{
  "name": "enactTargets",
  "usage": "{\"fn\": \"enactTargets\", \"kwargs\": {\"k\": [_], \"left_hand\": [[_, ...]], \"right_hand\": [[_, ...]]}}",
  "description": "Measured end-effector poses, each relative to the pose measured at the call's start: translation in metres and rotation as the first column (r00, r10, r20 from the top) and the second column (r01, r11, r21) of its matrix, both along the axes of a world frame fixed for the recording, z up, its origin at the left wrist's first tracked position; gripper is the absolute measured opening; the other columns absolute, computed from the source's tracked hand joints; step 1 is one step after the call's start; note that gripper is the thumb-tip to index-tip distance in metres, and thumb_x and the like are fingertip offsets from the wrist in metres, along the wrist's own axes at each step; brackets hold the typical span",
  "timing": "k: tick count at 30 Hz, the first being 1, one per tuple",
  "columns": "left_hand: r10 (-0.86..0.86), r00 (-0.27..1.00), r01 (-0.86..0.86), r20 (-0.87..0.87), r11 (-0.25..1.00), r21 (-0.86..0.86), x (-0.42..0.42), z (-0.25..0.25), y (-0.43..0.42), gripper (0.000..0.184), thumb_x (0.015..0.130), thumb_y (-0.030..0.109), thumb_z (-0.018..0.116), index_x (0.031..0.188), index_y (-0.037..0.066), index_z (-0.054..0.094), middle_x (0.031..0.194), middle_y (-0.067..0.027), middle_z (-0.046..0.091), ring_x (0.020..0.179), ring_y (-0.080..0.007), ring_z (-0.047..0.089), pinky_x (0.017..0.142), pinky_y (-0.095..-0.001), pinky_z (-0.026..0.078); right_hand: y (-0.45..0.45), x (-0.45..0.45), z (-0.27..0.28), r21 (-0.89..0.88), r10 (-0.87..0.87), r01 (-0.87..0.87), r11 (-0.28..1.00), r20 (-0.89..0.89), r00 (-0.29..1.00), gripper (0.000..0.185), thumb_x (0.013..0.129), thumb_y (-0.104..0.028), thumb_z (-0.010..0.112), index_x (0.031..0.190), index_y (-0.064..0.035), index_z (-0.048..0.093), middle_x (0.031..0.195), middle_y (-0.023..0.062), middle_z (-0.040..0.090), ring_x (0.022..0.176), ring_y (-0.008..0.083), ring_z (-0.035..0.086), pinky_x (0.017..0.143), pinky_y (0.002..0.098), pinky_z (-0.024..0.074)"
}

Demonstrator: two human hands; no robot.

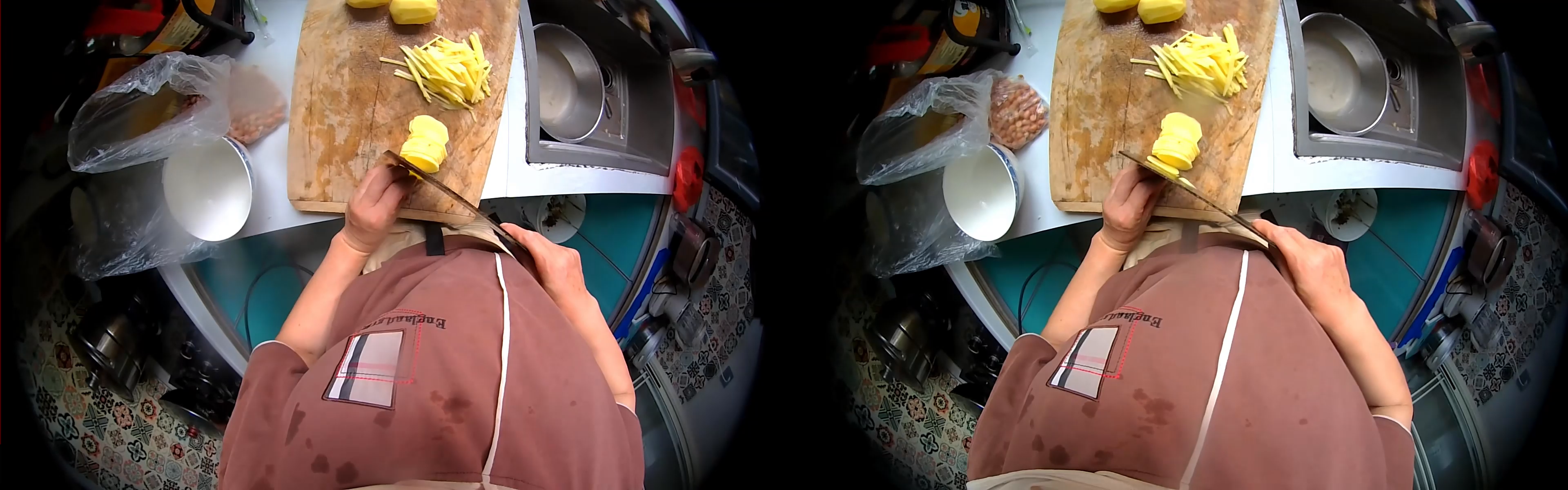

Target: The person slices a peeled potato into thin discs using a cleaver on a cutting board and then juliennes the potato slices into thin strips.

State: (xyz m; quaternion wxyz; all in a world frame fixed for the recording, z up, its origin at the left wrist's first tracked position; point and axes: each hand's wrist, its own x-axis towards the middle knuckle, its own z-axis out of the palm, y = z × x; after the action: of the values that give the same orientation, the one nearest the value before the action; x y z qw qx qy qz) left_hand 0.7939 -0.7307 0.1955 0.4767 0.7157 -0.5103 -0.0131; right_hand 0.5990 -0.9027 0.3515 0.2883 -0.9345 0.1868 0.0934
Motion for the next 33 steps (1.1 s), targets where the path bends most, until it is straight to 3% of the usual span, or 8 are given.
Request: {"fn": "enactTargets", "kwargs": {"k": [7,14,17,23,29,33], "left_hand": [[0.023,1.0,-0.023,-0.004,1.0,0.005,-0.002,-0.002,0.0,0.025,0.069,-0.006,0.069,0.093,0.0,0.067,0.097,-0.0124,0.065,0.088,-0.0307,0.065,0.074,-0.0363,0.055],[0.018,1.0,-0.018,-0.025,1.0,0.01,-0.001,-0.005,0.003,0.025,0.07,-0.007,0.068,0.094,0.001,0.067,0.097,-0.0123,0.065,0.087,-0.0305,0.065,0.073,-0.0362,0.056],[0.013,1.0,-0.012,-0.026,1.0,0.01,-0.001,-0.004,0.002,0.024,0.071,-0.007,0.069,0.093,0.001,0.067,0.096,-0.0125,0.065,0.087,-0.031,0.065,0.073,-0.0362,0.055],[0.013,0.999,-0.012,-0.045,1.0,0.022,-0.001,-0.003,0.002,0.019,0.074,-0.008,0.072,0.092,0.0,0.068,0.096,-0.0136,0.065,0.087,-0.0321,0.066,0.073,-0.0357,0.054],[0.013,0.999,-0.014,-0.04,0.999,-0.029,0.001,-0.003,-0.001,0.026,0.069,-0.008,0.068,0.093,0.0,0.067,0.094,-0.0124,0.064,0.084,-0.0306,0.065,0.071,-0.037,0.055],[0.003,0.999,-0.002,-0.034,1.0,0.01,-0.001,-0.003,0.001,0.026,0.068,-0.008,0.068,0.093,0.001,0.067,0.094,-0.0121,0.064,0.084,-0.0305,0.065,0.071,-0.0366,0.055]], "right_hand": [[0.004,0.01,-0.011,0.051,-0.036,0.038,0.998,-0.04,0.999,0.038,0.086,-0.004,0.065,0.123,-0.0127,0.06,0.093,0.0063,0.069,0.072,0.028,0.067,0.057,0.0352,0.0544],[0.007,0.025,-0.052,0.057,-0.018,0.011,0.998,0.126,0.992,0.036,0.086,-0.005,0.065,0.121,-0.0129,0.061,0.099,0.0063,0.07,0.079,0.027,0.068,0.06,0.0339,0.0556],[0.005,0.017,-0.03,0.038,-0.003,0.003,0.999,0.01,1.0,0.037,0.086,-0.005,0.066,0.122,-0.0129,0.061,0.1,0.0062,0.07,0.079,0.0264,0.068,0.06,0.0335,0.0557],[0.001,0.006,0.0,0.076,-0.044,0.047,0.996,-0.035,0.998,0.041,0.084,-0.002,0.068,0.123,-0.0117,0.061,0.1,0.0081,0.07,0.079,0.0289,0.068,0.062,0.0349,0.0561],[0.001,0.015,-0.009,0.109,-0.044,0.048,0.993,-0.04,0.998,0.038,0.085,-0.002,0.065,0.122,-0.011,0.06,0.102,0.0095,0.07,0.082,0.0294,0.069,0.063,0.0359,0.0565],[0.008,0.029,-0.048,0.122,-0.016,0.014,0.992,0.014,1.0,0.032,0.088,-0.005,0.062,0.12,-0.0099,0.06,0.099,0.0111,0.069,0.082,0.0312,0.068,0.065,0.0383,0.0557]]}}
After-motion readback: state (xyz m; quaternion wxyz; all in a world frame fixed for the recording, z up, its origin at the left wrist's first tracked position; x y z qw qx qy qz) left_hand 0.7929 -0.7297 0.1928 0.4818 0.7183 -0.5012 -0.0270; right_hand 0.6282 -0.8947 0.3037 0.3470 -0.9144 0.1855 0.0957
